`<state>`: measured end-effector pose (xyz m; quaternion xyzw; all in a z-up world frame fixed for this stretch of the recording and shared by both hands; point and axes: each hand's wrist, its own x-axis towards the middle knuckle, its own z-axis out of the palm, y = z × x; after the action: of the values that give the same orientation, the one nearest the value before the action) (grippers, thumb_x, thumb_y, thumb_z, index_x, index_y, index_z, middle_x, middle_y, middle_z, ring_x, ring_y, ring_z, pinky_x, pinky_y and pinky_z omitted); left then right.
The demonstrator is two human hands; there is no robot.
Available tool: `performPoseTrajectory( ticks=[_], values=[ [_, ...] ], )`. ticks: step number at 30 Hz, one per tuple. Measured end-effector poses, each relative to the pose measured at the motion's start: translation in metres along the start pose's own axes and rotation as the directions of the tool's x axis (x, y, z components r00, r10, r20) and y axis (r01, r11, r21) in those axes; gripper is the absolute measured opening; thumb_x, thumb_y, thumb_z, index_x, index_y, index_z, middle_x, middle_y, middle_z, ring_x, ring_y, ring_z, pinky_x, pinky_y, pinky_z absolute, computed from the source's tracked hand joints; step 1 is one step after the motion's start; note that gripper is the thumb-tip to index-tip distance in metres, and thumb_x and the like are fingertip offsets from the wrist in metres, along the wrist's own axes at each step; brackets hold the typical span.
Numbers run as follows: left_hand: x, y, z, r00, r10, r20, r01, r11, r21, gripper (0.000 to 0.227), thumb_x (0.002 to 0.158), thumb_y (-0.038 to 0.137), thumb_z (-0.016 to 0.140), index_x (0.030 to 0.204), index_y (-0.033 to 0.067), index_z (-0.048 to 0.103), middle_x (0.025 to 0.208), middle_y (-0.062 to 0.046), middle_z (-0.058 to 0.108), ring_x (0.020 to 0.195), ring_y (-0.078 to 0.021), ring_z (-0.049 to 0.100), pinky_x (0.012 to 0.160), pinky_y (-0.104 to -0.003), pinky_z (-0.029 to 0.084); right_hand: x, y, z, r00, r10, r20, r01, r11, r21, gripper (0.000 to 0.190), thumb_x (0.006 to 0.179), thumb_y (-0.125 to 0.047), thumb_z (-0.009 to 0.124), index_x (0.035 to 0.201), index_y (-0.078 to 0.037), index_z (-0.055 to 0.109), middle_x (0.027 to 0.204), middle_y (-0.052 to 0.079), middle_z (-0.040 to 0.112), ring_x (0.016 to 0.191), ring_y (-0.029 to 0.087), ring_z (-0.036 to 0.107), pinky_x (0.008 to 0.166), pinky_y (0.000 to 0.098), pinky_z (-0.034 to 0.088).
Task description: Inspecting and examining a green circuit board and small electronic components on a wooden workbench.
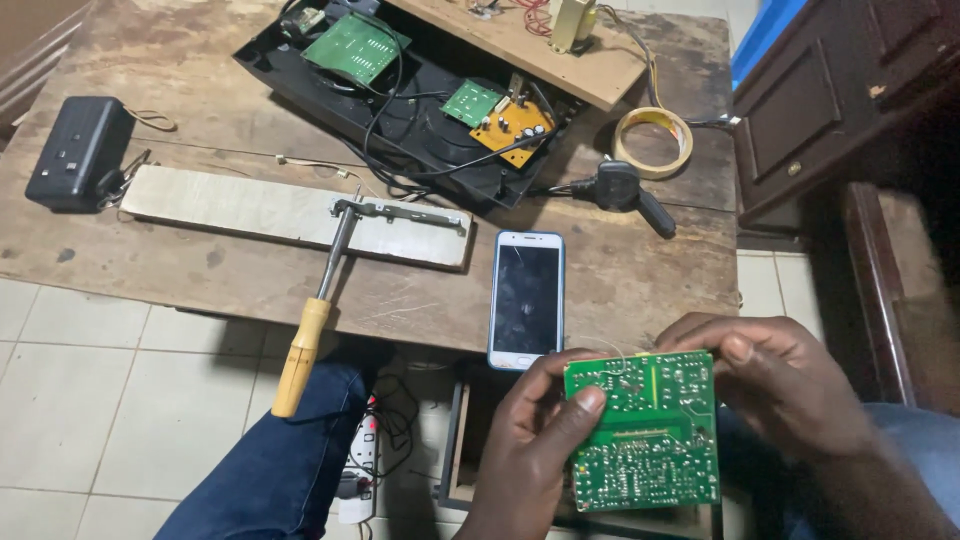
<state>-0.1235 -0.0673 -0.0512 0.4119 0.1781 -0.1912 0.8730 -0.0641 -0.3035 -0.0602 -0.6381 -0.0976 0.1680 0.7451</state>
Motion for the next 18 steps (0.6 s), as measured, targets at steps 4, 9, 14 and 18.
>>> performPoseTrajectory(
  ticks=[4,9,14,18],
  values=[
    [-0.002,0.006,0.004,0.994,-0.013,-0.11,-0.001,0.992,-0.126,0.039,0.086,0.016,0.072,0.123,0.003,0.072,0.108,-0.015,0.071,0.096,-0.0331,0.072,0.082,-0.049,0.061,-0.003,0.002,0.005,0.985,0.154,-0.084,-0.137,0.974,0.183,0.055,0.086,-0.023,0.071,0.115,0.023,0.07,0.102,0.034,0.08,0.088,0.042,0.079,0.078,0.0505,0.062],
    [-0.003,0.019,0.009,0.973,-0.02,-0.229,-0.052,0.951,-0.306,0.041,0.087,0.014,0.067,0.126,0.0026,0.066,0.11,-0.022,0.071,0.094,-0.04,0.07,0.073,-0.054,0.059,-0.003,0.002,0.007,0.991,0.084,-0.104,-0.066,0.984,0.168,0.044,0.085,-0.015,0.068,0.119,0.013,0.067,0.13,0.028,0.071,0.112,0.039,0.071,0.09,0.0489,0.056],
    [-0.005,0.03,0.012,0.957,0.095,-0.276,-0.198,0.905,-0.376,0.041,0.086,0.015,0.065,0.125,0.002,0.059,0.114,-0.028,0.071,0.097,-0.0438,0.069,0.076,-0.058,0.057,-0.001,0.008,0.006,0.998,-0.001,-0.057,0.008,0.993,0.118,0.035,0.088,-0.019,0.071,0.106,0.011,0.071,0.113,0.025,0.069,0.09,0.023,0.061,0.073,0.032,0.044],
    [-0.003,0.033,0.01,0.945,0.051,-0.323,-0.171,0.92,-0.354,0.046,0.086,0.013,0.063,0.131,0.0085,0.055,0.119,-0.023,0.069,0.103,-0.0402,0.067,0.077,-0.055,0.056,-0.001,0.01,0.012,0.996,-0.078,0.046,0.07,0.985,0.157,0.024,0.091,-0.013,0.074,0.102,0.008,0.069,0.095,0.024,0.071,0.074,0.033,0.074,0.071,0.0427,0.06]
  ],
)
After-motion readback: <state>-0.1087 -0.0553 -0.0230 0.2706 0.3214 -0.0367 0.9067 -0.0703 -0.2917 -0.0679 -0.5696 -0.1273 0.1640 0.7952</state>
